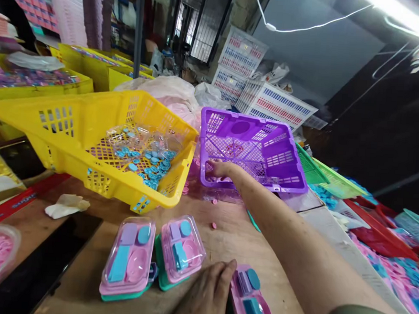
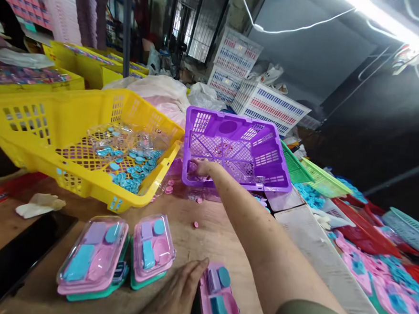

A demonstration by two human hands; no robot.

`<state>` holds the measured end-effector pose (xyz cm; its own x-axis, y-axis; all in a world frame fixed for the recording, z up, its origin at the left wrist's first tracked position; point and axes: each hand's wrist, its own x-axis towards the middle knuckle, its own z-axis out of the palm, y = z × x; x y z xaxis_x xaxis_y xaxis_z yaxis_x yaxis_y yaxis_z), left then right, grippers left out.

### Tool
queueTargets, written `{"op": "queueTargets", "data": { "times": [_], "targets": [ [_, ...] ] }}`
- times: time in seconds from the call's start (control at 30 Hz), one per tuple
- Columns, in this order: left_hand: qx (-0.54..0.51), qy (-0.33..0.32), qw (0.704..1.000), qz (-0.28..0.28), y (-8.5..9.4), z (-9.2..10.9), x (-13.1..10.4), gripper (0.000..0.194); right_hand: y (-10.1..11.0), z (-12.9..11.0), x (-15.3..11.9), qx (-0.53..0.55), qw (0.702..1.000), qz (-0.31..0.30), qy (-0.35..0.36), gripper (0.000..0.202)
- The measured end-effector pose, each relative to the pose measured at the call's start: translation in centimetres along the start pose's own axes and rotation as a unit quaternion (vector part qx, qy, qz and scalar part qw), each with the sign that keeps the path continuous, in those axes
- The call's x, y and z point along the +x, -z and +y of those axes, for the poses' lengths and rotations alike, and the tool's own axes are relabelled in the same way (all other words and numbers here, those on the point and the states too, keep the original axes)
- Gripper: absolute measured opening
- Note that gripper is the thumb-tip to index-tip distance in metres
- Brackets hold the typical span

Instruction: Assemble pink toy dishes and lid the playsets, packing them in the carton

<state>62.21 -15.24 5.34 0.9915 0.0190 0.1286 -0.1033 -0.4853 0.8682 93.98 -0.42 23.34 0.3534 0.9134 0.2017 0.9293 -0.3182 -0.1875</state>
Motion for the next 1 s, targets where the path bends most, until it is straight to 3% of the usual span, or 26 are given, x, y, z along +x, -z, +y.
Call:
{"op": "queueTargets", "data": {
  "times": [0.1, 0.17, 0.23, 0.37, 0.47, 0.53, 0.63, 0.8, 1.0],
  "targets": [
    [-0.007, -0.005, 1.0, -0.004, 0.0, 0.2, 0.2, 0.126, 0.3, -0.2, 0.5, 0.012, 0.994, -0.058, -0.092, 0.057],
    [-0.012, -0.011, 1.0, 0.001, -0.2, 0.4, 0.3, 0.136, 2.4, -0.4, -0.5, 0.019, 0.992, -0.052, -0.111, 0.066],
    [-0.012, -0.024, 0.999, 0.017, -0.2, 0.6, 0.1, 0.148, 5.4, -0.6, -3.2, 0.029, 0.994, -0.033, -0.105, 0.078],
    [-0.038, -0.052, 0.994, 0.085, 0.4, 1.7, -1.2, 0.15, 10.9, -2.5, -13.9, 0.187, 0.981, -0.043, -0.019, 0.106],
    [-0.049, -0.048, 0.991, 0.112, 1.4, 2.5, -2.1, 0.14, 12.5, -5.6, -23.3, 0.229, 0.968, -0.096, 0.014, 0.09],
    [-0.044, -0.064, 0.991, 0.112, 1.8, 2.5, -2.0, 0.129, 12.2, -7.8, -27.7, 0.174, 0.975, -0.137, 0.022, 0.085],
    [-0.042, -0.097, 0.986, 0.131, 1.9, 2.1, -1.5, 0.126, 10.7, -9.6, -31.2, 0.078, 0.982, -0.166, 0.043, 0.084],
    [-0.049, -0.118, 0.987, 0.094, 2.4, 2.1, -1.5, 0.125, 9.2, -10.7, -33.1, 0.04, 0.989, -0.12, 0.072, 0.087],
    [-0.032, -0.099, 0.99, 0.095, 2.7, 2.8, -1.6, 0.118, 7.8, -12.4, -34.2, -0.026, 0.996, -0.038, 0.076, 0.06]
  ]
}}
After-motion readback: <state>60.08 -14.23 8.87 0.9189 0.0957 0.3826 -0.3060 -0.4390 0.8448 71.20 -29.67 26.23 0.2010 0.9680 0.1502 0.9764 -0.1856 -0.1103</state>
